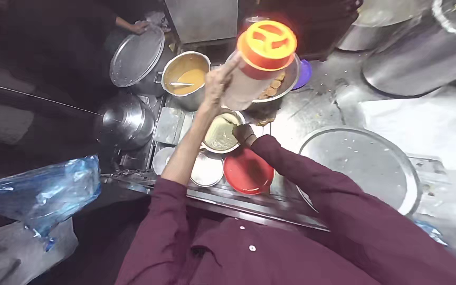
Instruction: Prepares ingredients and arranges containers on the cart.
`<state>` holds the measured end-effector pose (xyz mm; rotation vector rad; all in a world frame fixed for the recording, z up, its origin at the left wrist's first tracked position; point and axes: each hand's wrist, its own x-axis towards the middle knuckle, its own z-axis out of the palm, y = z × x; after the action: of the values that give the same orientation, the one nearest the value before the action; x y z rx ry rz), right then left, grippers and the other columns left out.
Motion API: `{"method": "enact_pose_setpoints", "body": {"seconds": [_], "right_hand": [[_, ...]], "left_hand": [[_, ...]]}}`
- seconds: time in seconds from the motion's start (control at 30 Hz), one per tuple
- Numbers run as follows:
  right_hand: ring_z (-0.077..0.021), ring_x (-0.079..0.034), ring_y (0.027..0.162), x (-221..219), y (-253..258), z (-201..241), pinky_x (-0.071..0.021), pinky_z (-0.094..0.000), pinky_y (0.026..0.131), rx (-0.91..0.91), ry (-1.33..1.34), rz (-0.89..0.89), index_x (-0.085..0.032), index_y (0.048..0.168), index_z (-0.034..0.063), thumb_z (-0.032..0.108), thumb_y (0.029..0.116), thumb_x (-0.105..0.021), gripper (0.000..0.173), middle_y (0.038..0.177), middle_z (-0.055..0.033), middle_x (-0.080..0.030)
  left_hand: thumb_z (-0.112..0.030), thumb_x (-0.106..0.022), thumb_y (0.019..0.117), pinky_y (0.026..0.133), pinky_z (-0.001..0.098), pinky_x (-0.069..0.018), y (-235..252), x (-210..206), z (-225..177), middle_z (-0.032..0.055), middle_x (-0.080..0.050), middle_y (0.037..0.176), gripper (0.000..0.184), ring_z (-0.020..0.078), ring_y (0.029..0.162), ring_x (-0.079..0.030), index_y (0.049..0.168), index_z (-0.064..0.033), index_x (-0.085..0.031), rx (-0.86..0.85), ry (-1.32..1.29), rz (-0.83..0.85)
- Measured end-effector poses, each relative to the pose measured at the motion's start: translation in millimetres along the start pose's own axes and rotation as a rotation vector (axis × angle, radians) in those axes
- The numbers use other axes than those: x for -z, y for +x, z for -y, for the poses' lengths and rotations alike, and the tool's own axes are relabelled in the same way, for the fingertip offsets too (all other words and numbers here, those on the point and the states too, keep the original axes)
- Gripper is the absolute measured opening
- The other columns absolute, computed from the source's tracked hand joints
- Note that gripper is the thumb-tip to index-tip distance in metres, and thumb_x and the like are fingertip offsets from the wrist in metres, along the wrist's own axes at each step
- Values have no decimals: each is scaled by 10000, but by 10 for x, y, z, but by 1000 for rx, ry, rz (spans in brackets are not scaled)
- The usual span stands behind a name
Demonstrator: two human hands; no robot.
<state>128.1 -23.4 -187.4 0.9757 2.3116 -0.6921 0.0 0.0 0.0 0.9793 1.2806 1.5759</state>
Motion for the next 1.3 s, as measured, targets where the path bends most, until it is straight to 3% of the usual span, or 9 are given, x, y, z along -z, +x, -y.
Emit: {"method": "enact_pose_setpoints", "body": {"seconds": [0.13,0.37,0.53,0.73,0.8,0.93,1.07,1.2,1.3], "right_hand": [[-493,-661,1067,211,-72,-105,-504,-716,842,-113,119,-71,-712,1080,-14,150,918,-703,231,1118,-276,-694],[-423,-691,981,-275,640,-38,-535,-660,845,-185,448,69,-712,969,-51,176,923,-671,235,1013,-262,-703],[-435,-682,1086,-220,671,233,-518,-691,908,-64,452,-71,-758,1174,112,225,950,-672,265,1132,-226,-724],[-507,-664,1015,33,465,108,-530,-659,825,138,-191,-158,-641,1235,-32,32,940,-641,302,1069,-301,-675],[-489,-672,972,59,331,16,-538,-640,786,118,-284,-138,-650,1148,-50,59,907,-694,268,1028,-284,-678],[-475,-641,1146,451,-281,230,-502,-654,928,-105,-16,52,-680,1144,-68,109,979,-625,248,1186,-287,-674],[-442,-686,1026,127,19,-3,-530,-670,828,-209,237,49,-695,965,-34,211,942,-667,248,1046,-266,-697],[-433,-675,1089,-305,424,-97,-510,-684,913,-200,498,0,-760,1104,50,212,958,-630,254,1118,-245,-713],[-422,-679,1092,-338,522,-24,-527,-671,884,-100,379,-119,-743,1209,151,179,957,-629,278,1138,-205,-722]], "left_hand": [[-365,-692,967,504,214,-373,-241,1037,-133,-95,-452,568,330,28,495,-399,737,-133,-645,-20,169,-198],[-353,-809,871,491,215,-362,-804,2341,204,-85,-464,550,409,31,481,-396,613,-168,-552,90,394,-327],[-464,-775,874,458,252,-290,-1356,2357,287,-18,-429,544,509,84,456,-349,603,-161,-467,253,649,-268],[-654,-763,787,488,431,-329,-1302,2176,333,45,-442,544,614,213,491,-412,594,-136,-496,326,907,-160],[-673,-757,782,485,453,-341,-1275,2103,315,60,-459,541,612,240,491,-442,599,-141,-513,311,1017,-105],[-688,-781,749,489,464,-376,-1253,2037,289,77,-512,558,605,266,499,-493,608,-147,-547,262,1207,-39],[-694,-800,722,500,469,-394,-1132,2044,336,76,-530,570,601,269,517,-515,617,-152,-561,185,1280,44],[-702,-792,726,512,487,-388,-1013,2015,376,84,-516,573,608,285,531,-507,624,-151,-555,183,1289,74],[-725,-790,708,493,480,-388,-967,2005,422,80,-515,561,624,281,511,-503,612,-159,-546,168,1312,93]]}}
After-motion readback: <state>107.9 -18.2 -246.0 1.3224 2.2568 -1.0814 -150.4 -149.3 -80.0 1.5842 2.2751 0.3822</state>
